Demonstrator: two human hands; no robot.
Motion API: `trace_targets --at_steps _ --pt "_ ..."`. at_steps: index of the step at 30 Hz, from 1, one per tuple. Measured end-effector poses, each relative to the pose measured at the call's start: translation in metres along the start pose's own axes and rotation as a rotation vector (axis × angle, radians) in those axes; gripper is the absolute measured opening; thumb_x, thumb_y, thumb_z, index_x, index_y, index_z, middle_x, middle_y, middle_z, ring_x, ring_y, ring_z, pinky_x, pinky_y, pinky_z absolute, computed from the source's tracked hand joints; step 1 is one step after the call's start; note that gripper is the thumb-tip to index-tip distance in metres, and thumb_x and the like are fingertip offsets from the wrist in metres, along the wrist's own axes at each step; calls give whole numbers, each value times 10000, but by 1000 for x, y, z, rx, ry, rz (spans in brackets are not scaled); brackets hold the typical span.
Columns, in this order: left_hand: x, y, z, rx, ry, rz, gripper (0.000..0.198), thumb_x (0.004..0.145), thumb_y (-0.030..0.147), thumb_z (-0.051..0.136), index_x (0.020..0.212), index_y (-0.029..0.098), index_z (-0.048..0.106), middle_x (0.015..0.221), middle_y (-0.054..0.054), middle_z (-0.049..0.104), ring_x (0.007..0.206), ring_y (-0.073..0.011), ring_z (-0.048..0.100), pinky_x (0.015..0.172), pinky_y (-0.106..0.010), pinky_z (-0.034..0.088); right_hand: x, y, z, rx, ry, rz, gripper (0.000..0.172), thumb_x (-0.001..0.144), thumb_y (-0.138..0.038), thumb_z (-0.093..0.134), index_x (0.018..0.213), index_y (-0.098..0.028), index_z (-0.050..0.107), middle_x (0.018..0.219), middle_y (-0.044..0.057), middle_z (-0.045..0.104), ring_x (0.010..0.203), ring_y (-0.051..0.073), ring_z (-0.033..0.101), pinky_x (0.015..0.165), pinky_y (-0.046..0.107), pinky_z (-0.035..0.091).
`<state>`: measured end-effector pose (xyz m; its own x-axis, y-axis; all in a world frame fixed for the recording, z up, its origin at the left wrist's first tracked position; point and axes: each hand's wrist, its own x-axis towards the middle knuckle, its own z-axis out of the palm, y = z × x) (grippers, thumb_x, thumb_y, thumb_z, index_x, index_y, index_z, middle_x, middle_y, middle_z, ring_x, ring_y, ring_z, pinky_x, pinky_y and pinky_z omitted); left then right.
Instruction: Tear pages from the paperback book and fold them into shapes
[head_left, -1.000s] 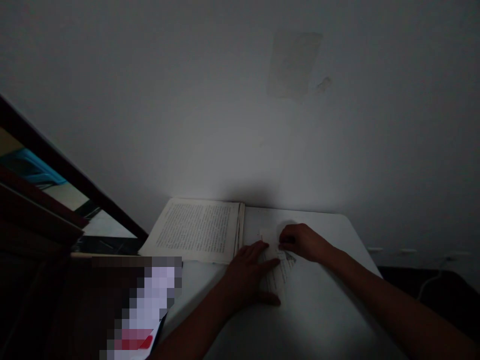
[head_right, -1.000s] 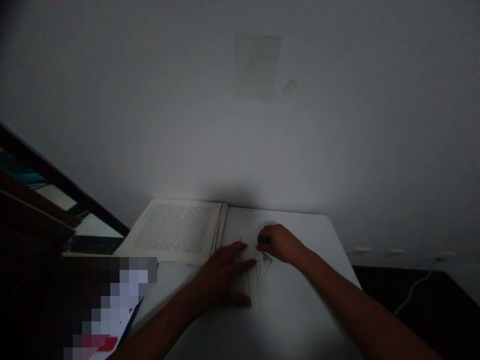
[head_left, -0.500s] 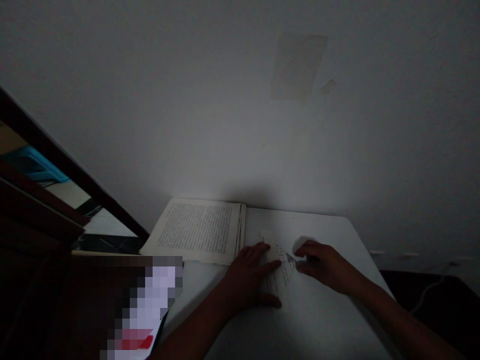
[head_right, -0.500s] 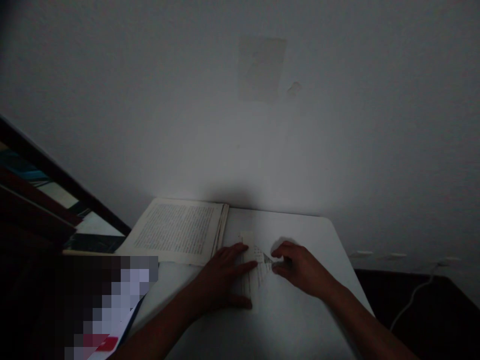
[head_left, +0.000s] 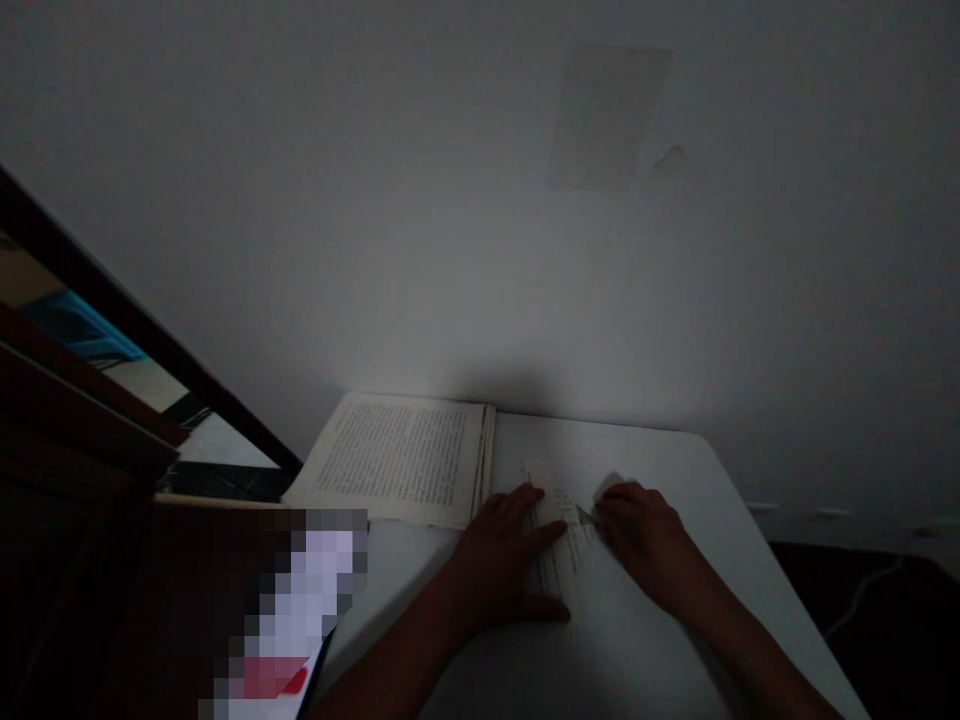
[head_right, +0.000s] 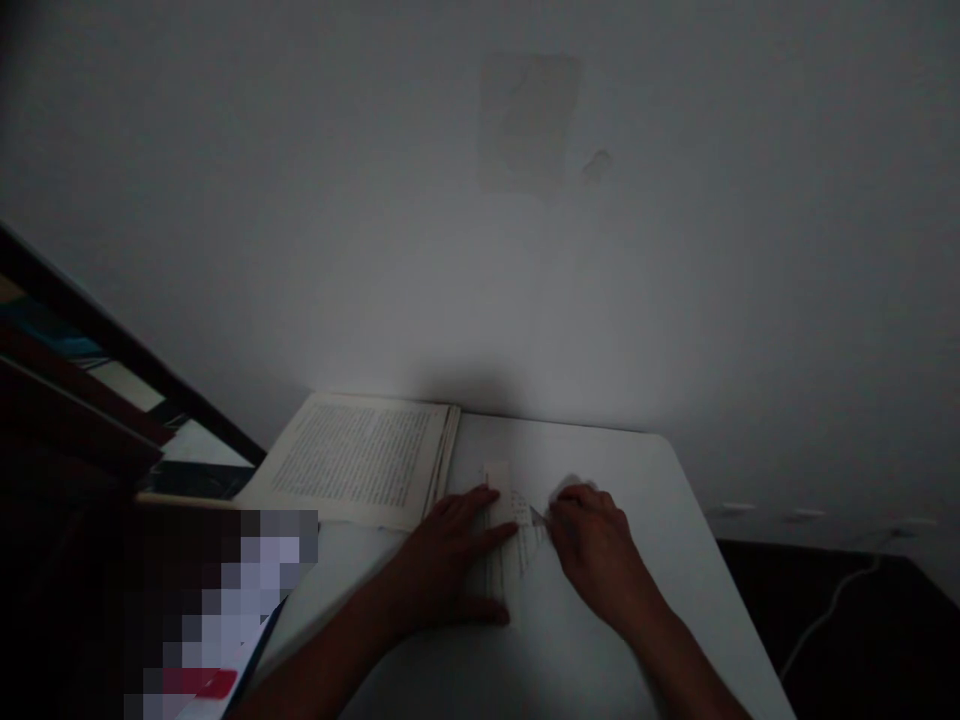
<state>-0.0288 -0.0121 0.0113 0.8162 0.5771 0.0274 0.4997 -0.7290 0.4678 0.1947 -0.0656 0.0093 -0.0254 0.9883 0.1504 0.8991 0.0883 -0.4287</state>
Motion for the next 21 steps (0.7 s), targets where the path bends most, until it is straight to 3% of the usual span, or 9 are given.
trace_targets --at_steps 5,10,15,21 --pt "-1 1 3 23 32 -6 762 643 597 665 1308 301 439 1444 -108 299 1304 -318 279 1040 -496 236 -10 -7 1 -79 -13 0 253 838 -211 443 882 -196 692 1001 104 629 888 263 550 792 416 438" --pt "1 4 5 31 37 -20 723 662 533 686 1303 305 441 1443 -92 303 1302 -320 278 1039 -493 244 -14 -6 9 16 44 45 237 838 -224 447 869 -204 682 1000 100 636 910 268 562 824 425 432" --pt "1 4 3 43 36 -20 746 645 519 705 1306 309 432 1447 -98 290 1300 -324 279 1035 -496 252 -11 0 13 321 49 177 207 846 -326 479 872 -202 642 924 72 663 890 239 598 830 384 450" --pt "2 6 3 58 77 35 665 693 452 687 1289 283 443 1428 -104 312 1286 -313 302 1035 -494 266 -6 -10 19 685 32 381 192 744 -370 633 794 -205 550 656 5 657 600 183 616 577 290 472"
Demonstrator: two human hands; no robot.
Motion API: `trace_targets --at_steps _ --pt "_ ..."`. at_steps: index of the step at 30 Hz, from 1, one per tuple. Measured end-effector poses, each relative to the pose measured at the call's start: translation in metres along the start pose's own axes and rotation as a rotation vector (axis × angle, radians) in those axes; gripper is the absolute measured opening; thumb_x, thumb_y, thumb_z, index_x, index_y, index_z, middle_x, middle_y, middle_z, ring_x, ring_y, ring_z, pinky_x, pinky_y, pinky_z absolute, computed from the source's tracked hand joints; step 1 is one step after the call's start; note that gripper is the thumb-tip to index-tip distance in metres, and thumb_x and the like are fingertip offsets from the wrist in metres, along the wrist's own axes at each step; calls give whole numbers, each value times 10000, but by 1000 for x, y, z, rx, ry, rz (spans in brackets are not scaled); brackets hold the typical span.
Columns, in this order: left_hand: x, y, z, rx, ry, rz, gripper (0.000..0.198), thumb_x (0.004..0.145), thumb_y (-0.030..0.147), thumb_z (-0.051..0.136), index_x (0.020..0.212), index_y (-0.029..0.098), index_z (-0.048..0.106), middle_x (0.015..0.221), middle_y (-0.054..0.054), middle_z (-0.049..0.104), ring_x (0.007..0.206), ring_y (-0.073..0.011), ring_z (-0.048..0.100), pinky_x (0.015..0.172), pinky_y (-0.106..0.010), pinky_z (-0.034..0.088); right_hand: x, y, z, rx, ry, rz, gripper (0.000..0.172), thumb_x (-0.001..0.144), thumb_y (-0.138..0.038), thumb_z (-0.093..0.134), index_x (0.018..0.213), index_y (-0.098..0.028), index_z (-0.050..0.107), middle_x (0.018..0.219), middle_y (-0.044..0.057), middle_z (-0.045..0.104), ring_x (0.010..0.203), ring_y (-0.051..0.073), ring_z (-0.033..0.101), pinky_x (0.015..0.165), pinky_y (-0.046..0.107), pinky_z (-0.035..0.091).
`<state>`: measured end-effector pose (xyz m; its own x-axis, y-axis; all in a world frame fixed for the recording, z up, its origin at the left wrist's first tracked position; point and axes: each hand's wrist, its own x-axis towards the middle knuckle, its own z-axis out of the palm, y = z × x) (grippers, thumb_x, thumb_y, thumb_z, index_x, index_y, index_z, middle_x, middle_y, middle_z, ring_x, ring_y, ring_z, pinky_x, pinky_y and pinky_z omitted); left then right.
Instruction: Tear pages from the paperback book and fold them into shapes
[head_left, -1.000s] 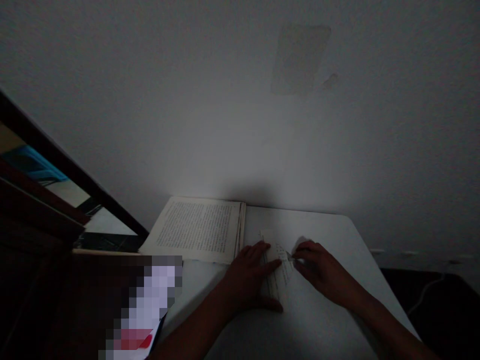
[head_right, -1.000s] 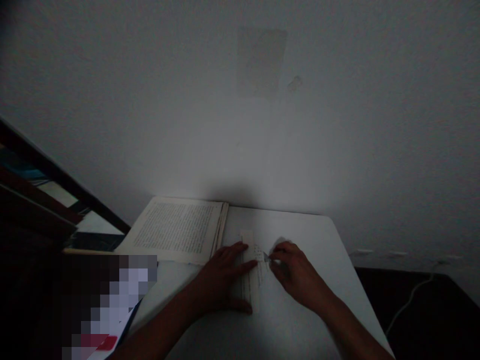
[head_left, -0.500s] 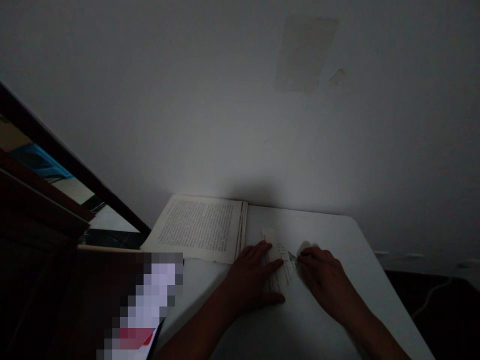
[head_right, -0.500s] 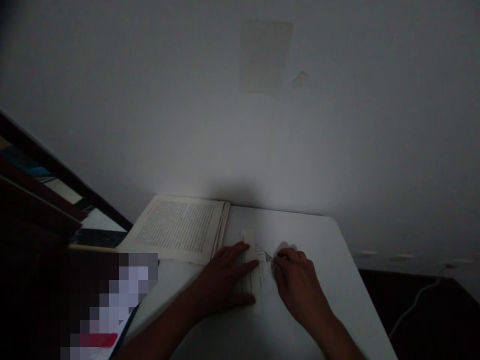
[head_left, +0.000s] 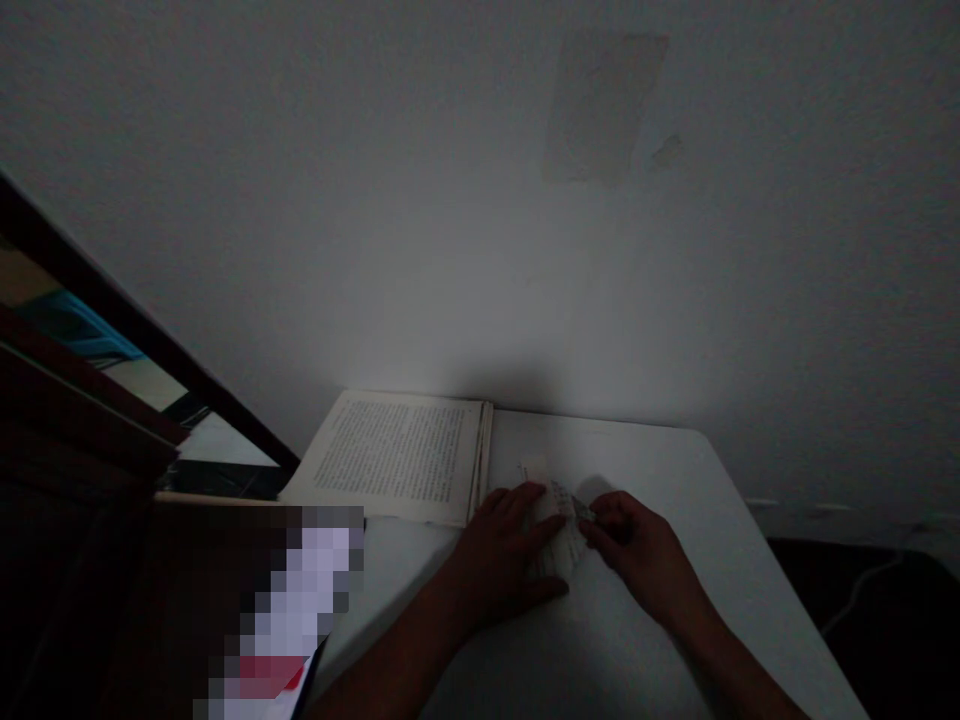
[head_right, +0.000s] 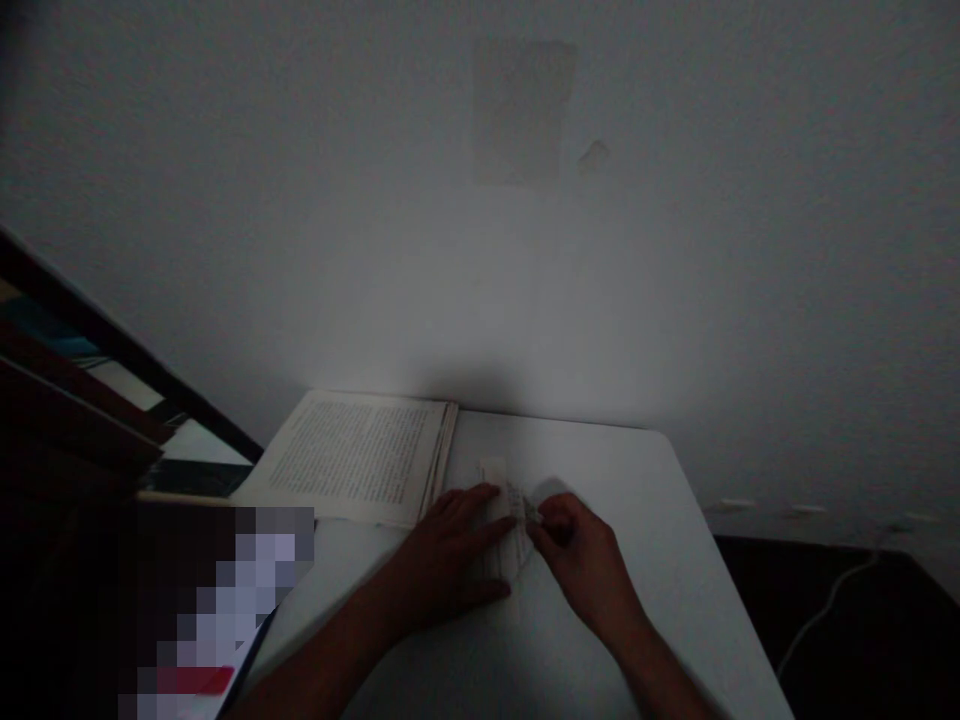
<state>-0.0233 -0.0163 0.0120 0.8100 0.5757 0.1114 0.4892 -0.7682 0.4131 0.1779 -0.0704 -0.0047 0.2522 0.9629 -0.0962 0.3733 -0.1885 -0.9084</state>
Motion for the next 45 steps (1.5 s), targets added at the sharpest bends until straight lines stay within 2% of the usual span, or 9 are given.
trace_targets --at_steps 8,11,14,19,24,30,34,38,45 --pt "4 6 5 -387 460 -188 500 799 268 557 1274 204 414 1340 -138 382 1154 -239 454 915 -396 433 -1 -7 1 453 204 40 287 671 -337 736 815 -197 530 528 -34 630 521 166 610 556 279 459" --pt "6 9 9 -733 350 -382 326 783 317 576 1062 151 569 939 -79 619 791 -175 595 705 -302 493 -1 -7 1 549 228 21 280 680 -314 738 828 -203 528 549 -39 641 528 149 607 565 267 454" --pt "8 10 16 -983 169 -478 257 777 361 574 708 117 619 596 -3 567 583 -133 549 547 -236 433 -2 -8 2 564 231 7 270 684 -296 740 834 -202 535 549 -40 636 528 139 596 567 263 449" --pt "10 11 19 -1229 194 -521 291 726 396 626 659 114 595 557 8 550 495 -113 513 489 -234 431 -4 -10 4 635 83 6 289 699 -321 720 895 -194 549 620 -21 645 552 159 606 552 293 481" --pt "9 12 17 -1265 178 -496 303 715 399 643 657 104 607 564 -9 569 478 -118 524 463 -235 443 -9 -9 11 521 -241 42 257 761 -378 647 633 -166 577 465 -5 619 418 143 563 465 269 448" --pt "7 7 24 -1280 86 -443 300 739 388 628 660 99 612 524 -8 557 431 -115 525 426 -222 432 -10 -3 13 365 -220 29 386 759 -397 643 470 -147 600 416 18 608 417 122 552 484 232 426" --pt "6 5 23 -1286 71 -440 307 723 382 649 608 103 593 471 -1 535 400 -112 511 409 -214 413 -10 -2 14 561 -239 35 285 741 -359 674 566 -139 636 464 17 619 426 127 548 470 243 436" --pt "7 5 18 -1325 139 -434 292 713 367 666 619 94 623 526 -20 574 458 -113 522 474 -228 426 -11 -6 14 879 -357 17 181 747 -330 664 724 -150 668 554 16 618 506 148 569 476 266 464" --pt "7 8 11 -1320 272 -376 286 751 338 638 580 110 609 578 -35 605 572 -141 555 583 -251 405 -11 -8 16 628 -388 -14 111 715 -215 700 790 -138 728 627 37 648 551 151 579 529 277 476"
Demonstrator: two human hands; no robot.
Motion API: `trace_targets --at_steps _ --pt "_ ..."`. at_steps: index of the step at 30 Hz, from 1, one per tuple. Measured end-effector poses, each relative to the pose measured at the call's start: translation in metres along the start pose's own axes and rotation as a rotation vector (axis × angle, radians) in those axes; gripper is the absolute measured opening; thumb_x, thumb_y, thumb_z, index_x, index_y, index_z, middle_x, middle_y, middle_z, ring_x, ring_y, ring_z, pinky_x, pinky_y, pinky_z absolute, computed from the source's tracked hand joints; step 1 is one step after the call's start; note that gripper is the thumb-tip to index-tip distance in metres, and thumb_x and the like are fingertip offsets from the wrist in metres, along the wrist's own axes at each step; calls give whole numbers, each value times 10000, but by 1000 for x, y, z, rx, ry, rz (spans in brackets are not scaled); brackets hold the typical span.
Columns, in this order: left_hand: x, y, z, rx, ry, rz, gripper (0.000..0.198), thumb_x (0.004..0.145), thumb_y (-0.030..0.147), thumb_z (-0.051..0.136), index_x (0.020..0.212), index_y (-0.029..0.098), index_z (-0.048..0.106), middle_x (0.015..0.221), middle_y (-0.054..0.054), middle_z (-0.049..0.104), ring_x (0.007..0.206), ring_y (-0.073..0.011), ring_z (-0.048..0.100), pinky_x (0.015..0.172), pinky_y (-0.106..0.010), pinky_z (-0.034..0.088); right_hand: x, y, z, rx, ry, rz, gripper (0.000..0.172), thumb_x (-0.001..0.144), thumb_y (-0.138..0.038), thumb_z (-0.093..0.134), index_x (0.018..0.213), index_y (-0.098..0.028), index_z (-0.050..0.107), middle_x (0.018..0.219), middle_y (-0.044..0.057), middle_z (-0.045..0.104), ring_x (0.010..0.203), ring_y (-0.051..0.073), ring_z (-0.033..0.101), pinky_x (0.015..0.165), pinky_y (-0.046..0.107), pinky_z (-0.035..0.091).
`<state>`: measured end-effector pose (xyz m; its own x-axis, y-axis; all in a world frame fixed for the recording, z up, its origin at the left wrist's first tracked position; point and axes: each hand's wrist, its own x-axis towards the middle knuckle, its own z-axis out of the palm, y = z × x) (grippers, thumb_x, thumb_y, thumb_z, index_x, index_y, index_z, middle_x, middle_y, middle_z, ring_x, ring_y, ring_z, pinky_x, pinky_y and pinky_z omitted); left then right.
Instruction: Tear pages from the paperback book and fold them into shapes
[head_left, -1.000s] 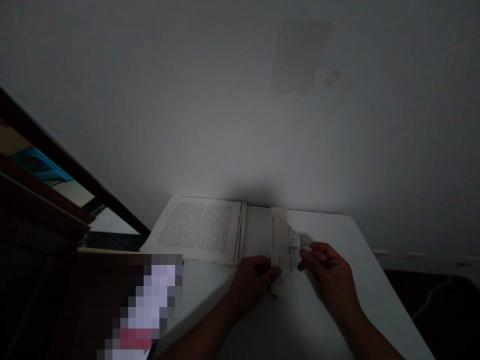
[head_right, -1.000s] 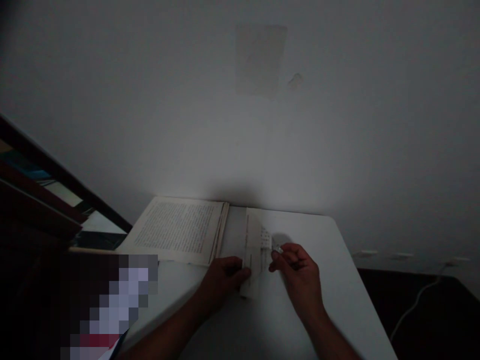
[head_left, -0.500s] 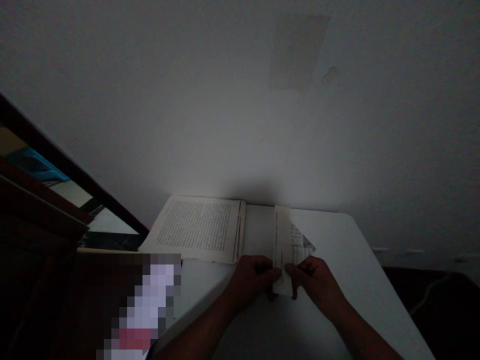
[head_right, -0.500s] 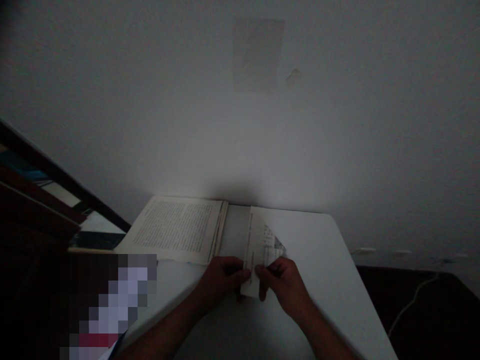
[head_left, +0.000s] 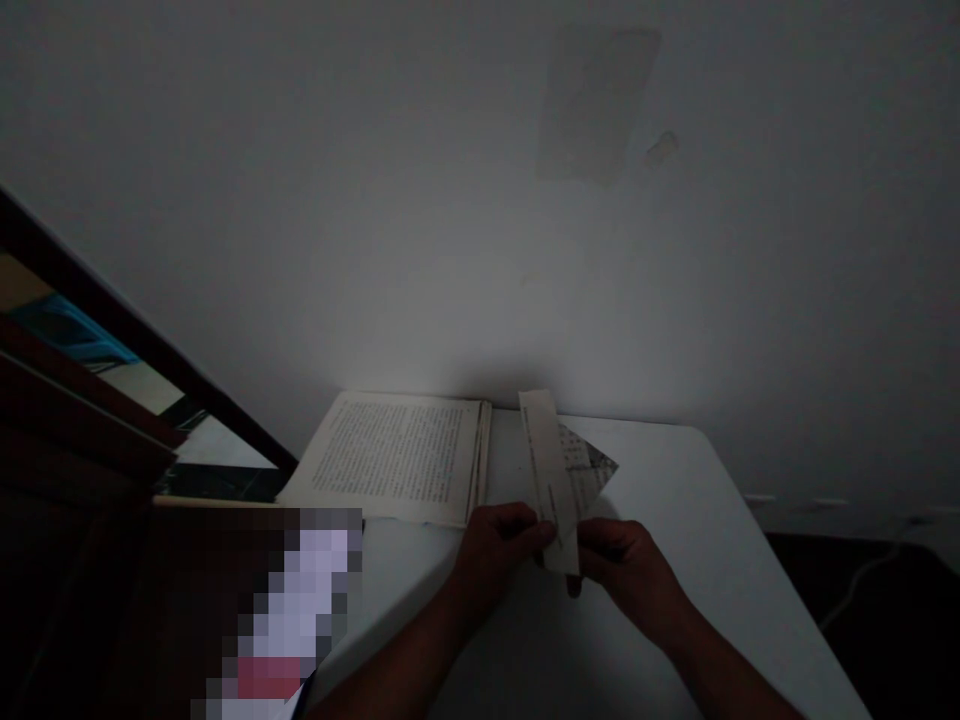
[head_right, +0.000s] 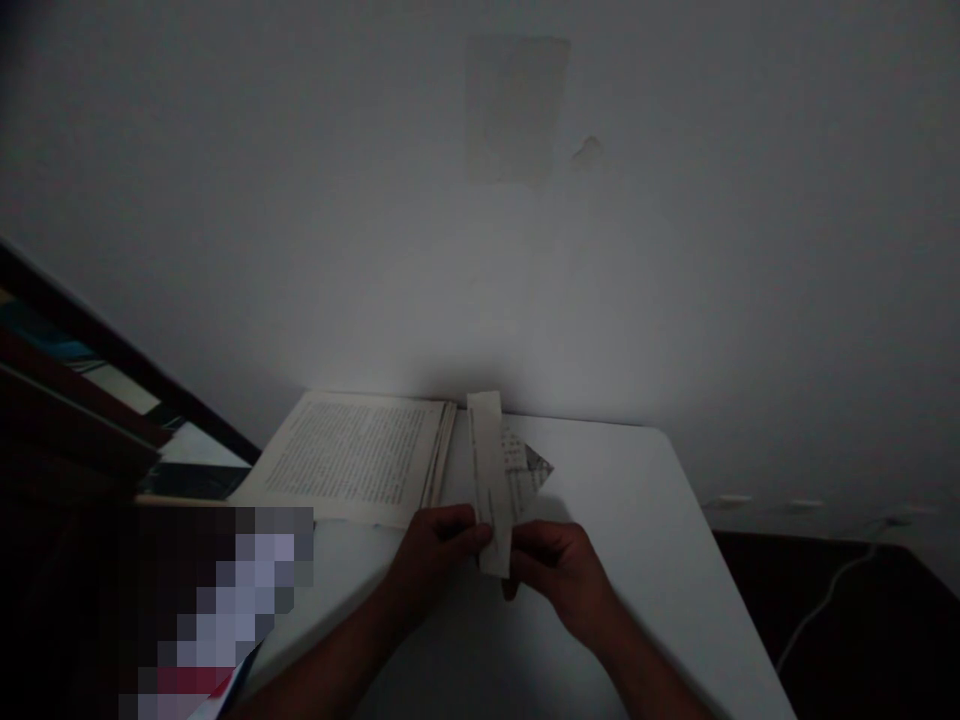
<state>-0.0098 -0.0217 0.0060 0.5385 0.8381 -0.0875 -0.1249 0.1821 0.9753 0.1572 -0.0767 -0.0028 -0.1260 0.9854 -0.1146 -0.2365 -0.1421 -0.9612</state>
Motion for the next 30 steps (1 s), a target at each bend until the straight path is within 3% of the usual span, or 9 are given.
trace_targets --at_steps 8,15,30 --pt "-3 5 7 48 84 5 294 739 319 631 528 132 549 511 10 524 517 -111 483 536 -226 361 -1 -5 7 -163 86 -16 88 731 -237 664 709 -177 724 583 0 635 546 127 556 552 238 455" --pt "-4 4 7 180 140 46 319 730 308 633 495 147 490 473 56 400 485 -79 364 492 -201 291 -1 -8 8 -304 143 -19 200 738 -258 641 557 -174 660 546 -1 631 550 128 560 565 228 443" --pt "-4 -3 8 139 99 72 304 732 313 650 521 143 512 518 44 449 515 -85 404 512 -207 305 0 -4 10 -233 216 -17 146 683 -249 684 572 -170 633 519 -7 625 509 125 560 518 230 439"
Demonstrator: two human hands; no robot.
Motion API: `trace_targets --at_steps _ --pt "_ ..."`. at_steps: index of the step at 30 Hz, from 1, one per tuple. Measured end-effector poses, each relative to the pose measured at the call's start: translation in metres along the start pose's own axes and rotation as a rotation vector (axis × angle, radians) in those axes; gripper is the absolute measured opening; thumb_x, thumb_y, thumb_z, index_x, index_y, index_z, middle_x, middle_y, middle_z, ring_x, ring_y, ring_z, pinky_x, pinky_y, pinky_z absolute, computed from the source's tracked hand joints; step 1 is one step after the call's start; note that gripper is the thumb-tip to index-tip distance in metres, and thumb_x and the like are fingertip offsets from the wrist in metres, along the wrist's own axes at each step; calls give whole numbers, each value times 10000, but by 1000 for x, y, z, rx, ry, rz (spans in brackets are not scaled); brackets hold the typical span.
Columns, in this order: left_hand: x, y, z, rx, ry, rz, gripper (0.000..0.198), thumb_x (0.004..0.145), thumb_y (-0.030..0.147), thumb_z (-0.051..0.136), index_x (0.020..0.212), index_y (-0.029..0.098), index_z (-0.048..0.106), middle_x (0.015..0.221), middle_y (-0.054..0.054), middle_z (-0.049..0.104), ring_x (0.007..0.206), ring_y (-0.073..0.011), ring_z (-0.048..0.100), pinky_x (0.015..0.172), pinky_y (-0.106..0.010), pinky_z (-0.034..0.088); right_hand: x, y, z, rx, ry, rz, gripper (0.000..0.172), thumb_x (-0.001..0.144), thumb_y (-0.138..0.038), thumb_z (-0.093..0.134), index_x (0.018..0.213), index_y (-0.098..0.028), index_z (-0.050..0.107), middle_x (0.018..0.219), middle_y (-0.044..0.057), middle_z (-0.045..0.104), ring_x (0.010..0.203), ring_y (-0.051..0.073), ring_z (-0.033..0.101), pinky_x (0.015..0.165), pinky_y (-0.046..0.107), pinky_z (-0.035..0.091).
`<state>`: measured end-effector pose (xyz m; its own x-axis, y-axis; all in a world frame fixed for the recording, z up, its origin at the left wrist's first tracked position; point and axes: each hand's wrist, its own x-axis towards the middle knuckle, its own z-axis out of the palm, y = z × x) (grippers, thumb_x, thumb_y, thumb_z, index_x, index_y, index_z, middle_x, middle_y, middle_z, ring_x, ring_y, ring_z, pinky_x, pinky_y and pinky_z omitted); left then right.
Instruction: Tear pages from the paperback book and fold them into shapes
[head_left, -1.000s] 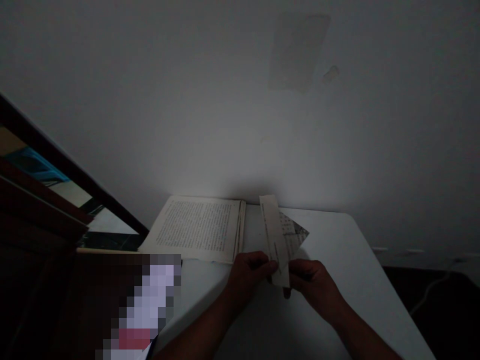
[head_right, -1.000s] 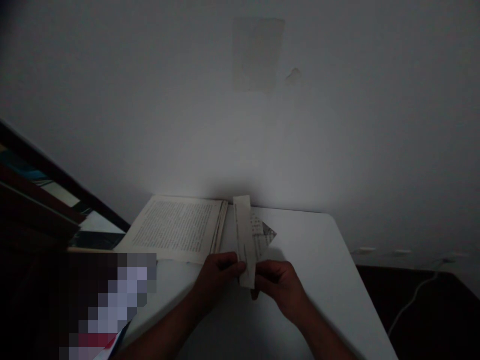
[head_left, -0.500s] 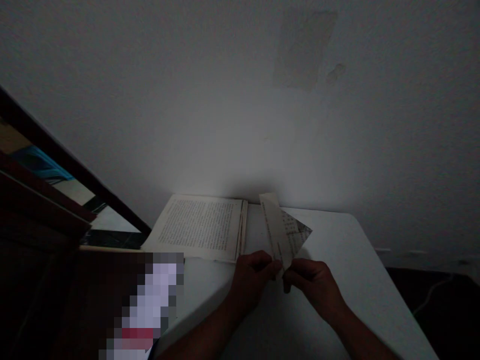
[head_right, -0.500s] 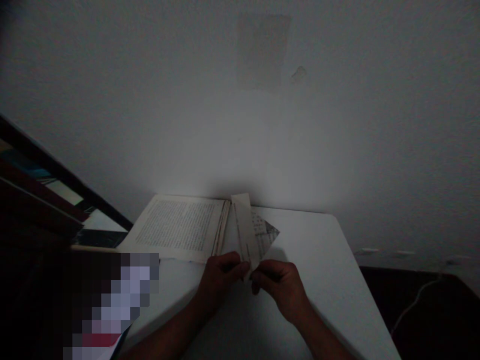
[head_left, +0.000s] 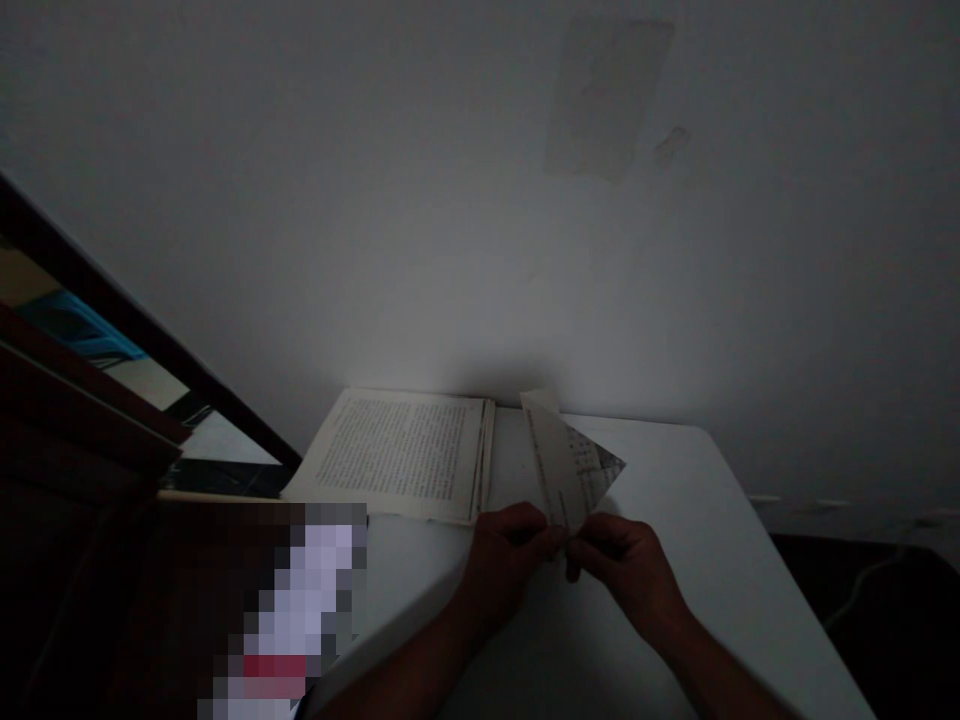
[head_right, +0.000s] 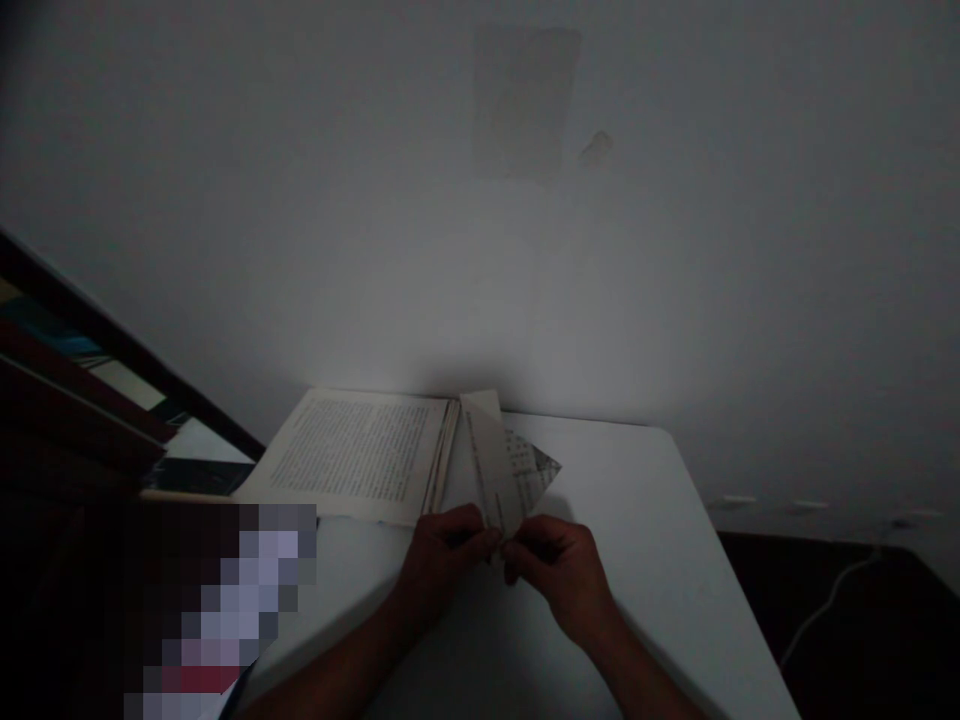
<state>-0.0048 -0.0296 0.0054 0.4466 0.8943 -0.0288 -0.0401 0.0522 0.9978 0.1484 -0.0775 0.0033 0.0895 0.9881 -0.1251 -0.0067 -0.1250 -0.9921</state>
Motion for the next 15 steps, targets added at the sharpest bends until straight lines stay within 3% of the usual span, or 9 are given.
trace_targets --at_steps 5,10,15 --pt "-1 2 -1 23 -17 5 318 748 341 628 526 141 519 508 44 436 502 -84 398 503 -207 296 1 2 -2 14 10 25 141 652 -235 697 553 -174 618 503 -6 629 494 127 558 500 233 431" --pt "-1 4 -2 14 -86 25 258 748 337 611 589 136 576 572 9 521 563 -111 472 549 -220 349 2 -3 -2 40 20 68 156 618 -247 715 535 -175 605 466 -14 611 442 120 539 463 231 417" --pt "-1 3 -1 125 -17 -23 274 712 301 649 520 135 547 501 27 482 496 -92 426 488 -210 308 2 -5 -3 17 -4 57 197 638 -294 719 537 -172 602 468 -14 597 449 121 543 469 235 419"
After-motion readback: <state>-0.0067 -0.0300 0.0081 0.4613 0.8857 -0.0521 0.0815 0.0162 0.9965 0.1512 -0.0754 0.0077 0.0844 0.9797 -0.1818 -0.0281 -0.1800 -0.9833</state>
